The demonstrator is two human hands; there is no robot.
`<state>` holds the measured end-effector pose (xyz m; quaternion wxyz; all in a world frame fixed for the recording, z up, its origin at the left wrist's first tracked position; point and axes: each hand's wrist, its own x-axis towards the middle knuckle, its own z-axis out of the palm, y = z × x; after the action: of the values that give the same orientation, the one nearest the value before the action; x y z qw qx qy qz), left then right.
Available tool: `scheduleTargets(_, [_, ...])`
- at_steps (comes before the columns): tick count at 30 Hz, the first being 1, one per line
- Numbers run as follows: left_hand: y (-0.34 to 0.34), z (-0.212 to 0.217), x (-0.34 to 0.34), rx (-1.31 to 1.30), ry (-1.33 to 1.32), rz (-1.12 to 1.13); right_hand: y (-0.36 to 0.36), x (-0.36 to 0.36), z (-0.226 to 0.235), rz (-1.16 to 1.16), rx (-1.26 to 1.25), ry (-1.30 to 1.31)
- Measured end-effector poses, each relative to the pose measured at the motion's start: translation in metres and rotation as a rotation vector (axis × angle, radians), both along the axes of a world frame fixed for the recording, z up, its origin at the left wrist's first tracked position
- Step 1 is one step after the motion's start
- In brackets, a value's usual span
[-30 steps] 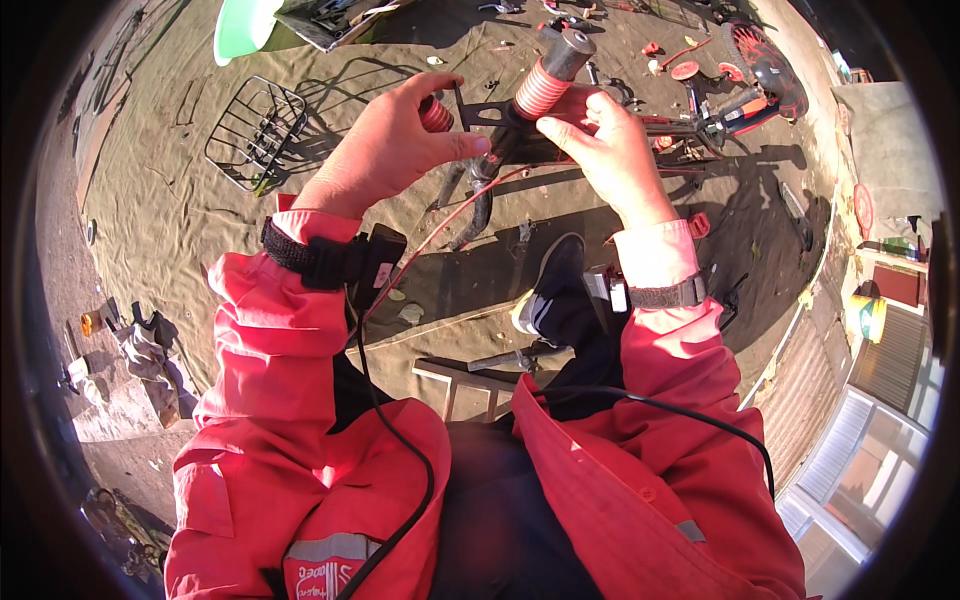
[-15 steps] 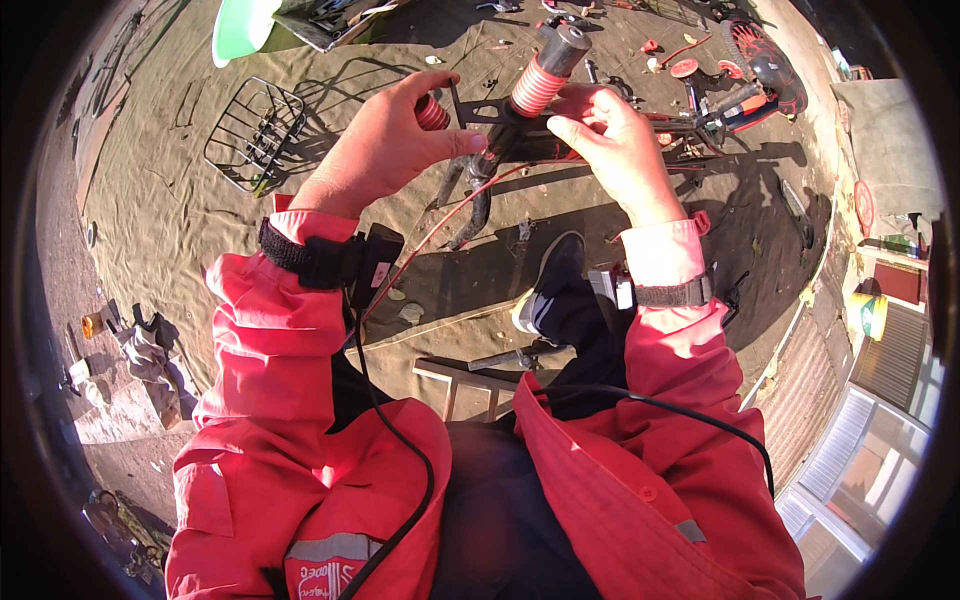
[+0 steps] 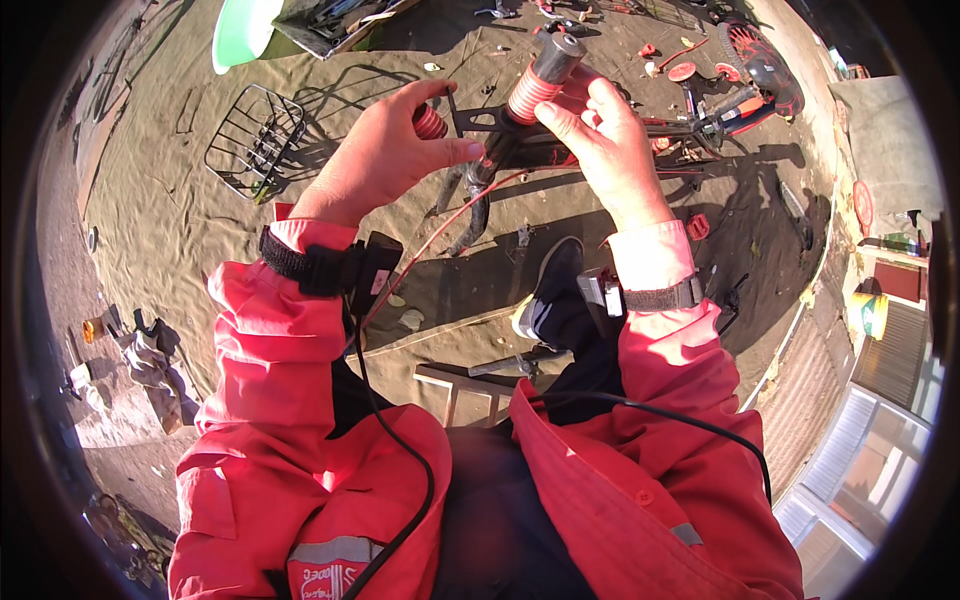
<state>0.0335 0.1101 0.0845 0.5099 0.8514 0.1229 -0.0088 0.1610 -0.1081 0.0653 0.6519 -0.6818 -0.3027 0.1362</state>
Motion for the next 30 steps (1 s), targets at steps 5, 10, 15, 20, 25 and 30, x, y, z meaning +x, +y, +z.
scheduleTargets(5, [0.006, 0.012, -0.004, 0.090, -0.040, 0.004, 0.004, 0.004, -0.010, -0.012, -0.085, 0.008])
scheduleTargets(10, [0.013, 0.029, 0.012, 0.145, -0.303, -0.034, 0.004, -0.001, -0.010, -0.013, 0.016, 0.135])
scheduleTargets(15, [-0.010, 0.043, 0.043, 0.253, -0.385, -0.132, 0.005, -0.005, 0.000, 0.025, 0.022, 0.189])
scheduleTargets(20, [-0.018, 0.055, 0.051, 0.226, -0.302, -0.102, 0.009, -0.006, 0.002, 0.010, 0.042, 0.234])
scheduleTargets(25, [-0.018, 0.054, 0.046, 0.187, -0.240, -0.069, 0.009, -0.006, 0.004, 0.005, 0.019, 0.234])
scheduleTargets(30, [-0.017, 0.053, 0.048, 0.220, -0.261, -0.085, 0.008, -0.007, 0.006, -0.010, -0.001, 0.252])
